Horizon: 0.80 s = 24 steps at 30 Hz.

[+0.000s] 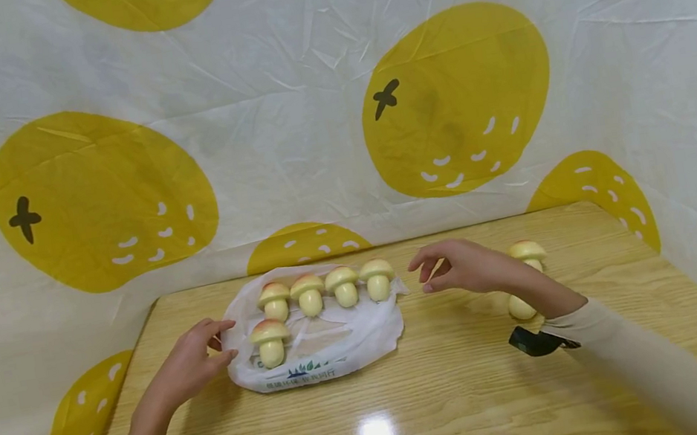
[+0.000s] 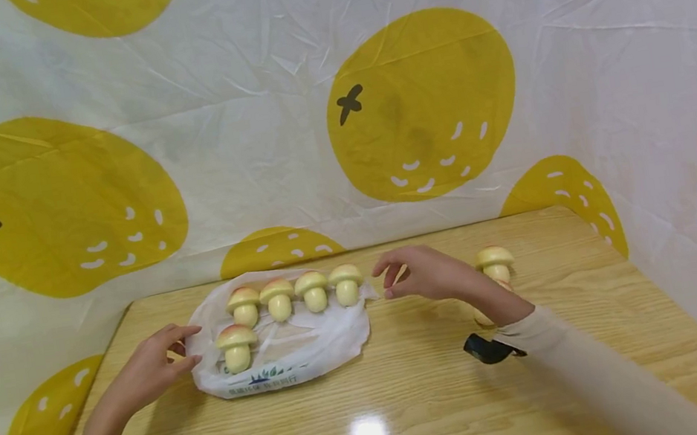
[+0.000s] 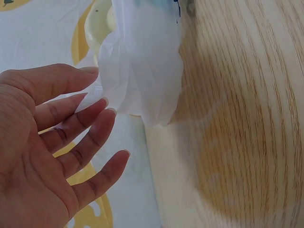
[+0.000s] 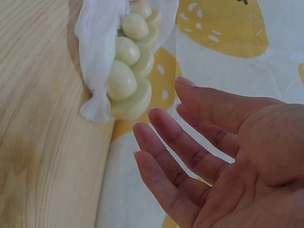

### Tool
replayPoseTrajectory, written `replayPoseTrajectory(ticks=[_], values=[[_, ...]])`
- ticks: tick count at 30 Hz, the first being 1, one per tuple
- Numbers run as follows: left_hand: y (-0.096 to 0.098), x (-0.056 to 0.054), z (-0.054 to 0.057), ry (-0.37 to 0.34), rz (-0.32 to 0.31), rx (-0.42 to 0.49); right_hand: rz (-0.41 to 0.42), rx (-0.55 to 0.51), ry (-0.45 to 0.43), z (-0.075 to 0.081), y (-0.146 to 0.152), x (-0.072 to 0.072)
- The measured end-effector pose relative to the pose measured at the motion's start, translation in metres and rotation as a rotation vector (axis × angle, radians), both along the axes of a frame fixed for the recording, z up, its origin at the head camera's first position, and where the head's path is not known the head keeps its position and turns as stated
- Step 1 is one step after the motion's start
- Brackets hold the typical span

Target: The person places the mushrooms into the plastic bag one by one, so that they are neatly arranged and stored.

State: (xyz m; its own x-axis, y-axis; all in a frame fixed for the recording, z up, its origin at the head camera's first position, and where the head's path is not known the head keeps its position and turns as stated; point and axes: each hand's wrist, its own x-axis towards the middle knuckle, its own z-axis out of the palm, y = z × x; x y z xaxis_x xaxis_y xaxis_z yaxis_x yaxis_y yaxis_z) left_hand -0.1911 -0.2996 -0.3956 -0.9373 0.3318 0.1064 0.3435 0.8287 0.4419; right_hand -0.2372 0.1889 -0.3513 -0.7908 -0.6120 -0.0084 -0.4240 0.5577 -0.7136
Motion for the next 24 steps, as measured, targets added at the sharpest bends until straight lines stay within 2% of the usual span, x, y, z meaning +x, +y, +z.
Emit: replayPoseTrajectory(ticks=[11,20,24], values=[[0.0,-0.001,-0.001,-0.006,0.006,0.002,-0.079,0.033,0.016,-0.009,0.051,-0.01],[-0.002,-0.001,-0.003,0.0,0.004,-0.001,-0.171,0.036,-0.007,-0.009,0.089,-0.011],[-0.003,-0.001,-0.004,0.009,0.002,0.0,-0.195,0.05,0.036,-0.011,0.104,-0.011]])
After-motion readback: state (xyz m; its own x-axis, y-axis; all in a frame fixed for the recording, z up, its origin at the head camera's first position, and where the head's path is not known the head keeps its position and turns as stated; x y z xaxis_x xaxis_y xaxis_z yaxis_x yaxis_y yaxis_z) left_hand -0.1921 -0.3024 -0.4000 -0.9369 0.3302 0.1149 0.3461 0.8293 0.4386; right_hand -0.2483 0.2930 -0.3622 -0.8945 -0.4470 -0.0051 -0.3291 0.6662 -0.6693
